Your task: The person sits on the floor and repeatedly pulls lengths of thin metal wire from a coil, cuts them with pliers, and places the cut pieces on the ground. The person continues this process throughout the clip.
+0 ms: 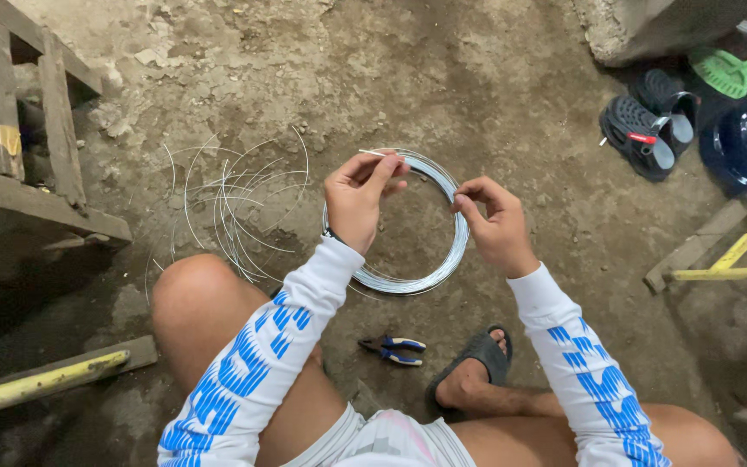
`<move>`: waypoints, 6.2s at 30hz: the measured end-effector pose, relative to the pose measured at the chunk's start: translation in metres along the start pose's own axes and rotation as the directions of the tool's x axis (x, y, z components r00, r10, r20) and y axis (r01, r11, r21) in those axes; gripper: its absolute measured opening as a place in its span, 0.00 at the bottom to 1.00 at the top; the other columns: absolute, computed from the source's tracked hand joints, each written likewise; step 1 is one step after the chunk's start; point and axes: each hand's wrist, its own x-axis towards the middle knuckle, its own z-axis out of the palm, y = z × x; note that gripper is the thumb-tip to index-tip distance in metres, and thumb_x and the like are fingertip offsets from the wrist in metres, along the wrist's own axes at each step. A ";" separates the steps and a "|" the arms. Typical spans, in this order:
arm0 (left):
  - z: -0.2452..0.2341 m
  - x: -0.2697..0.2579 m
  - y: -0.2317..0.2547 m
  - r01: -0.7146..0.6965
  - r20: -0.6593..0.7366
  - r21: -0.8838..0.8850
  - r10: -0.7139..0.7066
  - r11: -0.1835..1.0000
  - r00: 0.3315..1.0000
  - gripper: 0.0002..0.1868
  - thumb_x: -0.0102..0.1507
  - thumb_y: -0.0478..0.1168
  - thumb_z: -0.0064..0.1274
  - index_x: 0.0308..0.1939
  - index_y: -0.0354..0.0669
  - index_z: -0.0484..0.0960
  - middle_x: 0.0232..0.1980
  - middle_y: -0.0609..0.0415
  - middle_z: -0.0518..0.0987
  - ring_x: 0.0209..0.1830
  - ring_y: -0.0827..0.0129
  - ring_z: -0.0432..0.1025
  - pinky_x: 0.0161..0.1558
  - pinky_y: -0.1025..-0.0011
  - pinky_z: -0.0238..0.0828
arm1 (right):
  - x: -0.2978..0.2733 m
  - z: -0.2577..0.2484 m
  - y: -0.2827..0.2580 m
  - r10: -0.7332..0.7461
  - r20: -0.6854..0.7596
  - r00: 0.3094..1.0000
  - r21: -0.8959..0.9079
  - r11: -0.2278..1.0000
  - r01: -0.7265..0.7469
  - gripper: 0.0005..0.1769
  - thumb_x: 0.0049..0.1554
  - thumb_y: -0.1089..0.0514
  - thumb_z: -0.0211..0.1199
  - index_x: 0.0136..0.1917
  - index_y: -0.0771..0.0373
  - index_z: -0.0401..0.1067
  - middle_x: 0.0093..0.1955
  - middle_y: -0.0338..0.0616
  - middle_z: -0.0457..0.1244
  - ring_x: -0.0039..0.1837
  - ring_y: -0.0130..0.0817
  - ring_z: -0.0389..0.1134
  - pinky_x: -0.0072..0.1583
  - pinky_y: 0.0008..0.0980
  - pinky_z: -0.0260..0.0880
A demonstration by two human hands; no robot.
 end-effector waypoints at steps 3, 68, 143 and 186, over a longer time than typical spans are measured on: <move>-0.002 0.005 -0.004 -0.020 -0.058 -0.021 0.019 1.000 0.998 0.10 0.67 0.34 0.59 0.49 0.30 0.83 0.46 0.49 0.85 0.44 0.66 0.82 0.43 0.71 0.81 | 0.002 0.001 0.001 -0.008 -0.021 1.000 -0.025 1.000 0.007 0.05 0.64 0.63 0.62 0.52 0.67 0.72 0.46 0.38 0.68 0.51 0.25 0.68 0.55 0.26 0.69; -0.004 -0.024 -0.034 0.174 0.124 0.417 -0.246 0.892 0.961 0.12 0.63 0.42 0.63 0.45 0.37 0.82 0.39 0.55 0.86 0.38 0.74 0.80 0.36 0.76 0.76 | 0.015 0.019 0.008 0.160 0.265 0.951 0.405 0.877 -0.260 0.09 0.64 0.60 0.63 0.53 0.68 0.77 0.46 0.40 0.69 0.50 0.25 0.67 0.55 0.29 0.68; -0.044 0.082 -0.008 0.159 -0.258 0.118 -0.125 0.980 0.958 0.06 0.66 0.35 0.57 0.42 0.34 0.81 0.36 0.53 0.82 0.36 0.67 0.81 0.35 0.73 0.78 | 0.024 0.030 0.095 0.148 0.479 0.865 0.341 0.877 -0.339 0.09 0.63 0.58 0.64 0.52 0.67 0.77 0.48 0.40 0.71 0.52 0.26 0.71 0.57 0.29 0.70; 0.013 0.011 0.030 -0.763 0.439 0.621 -0.728 -0.178 0.527 0.08 0.60 0.50 0.55 0.34 0.56 0.86 0.30 0.54 0.84 0.34 0.57 0.78 0.50 0.56 0.61 | -0.007 0.049 0.046 0.091 0.495 0.864 0.156 0.969 -0.192 0.13 0.61 0.56 0.66 0.53 0.68 0.78 0.45 0.38 0.72 0.49 0.21 0.68 0.54 0.28 0.71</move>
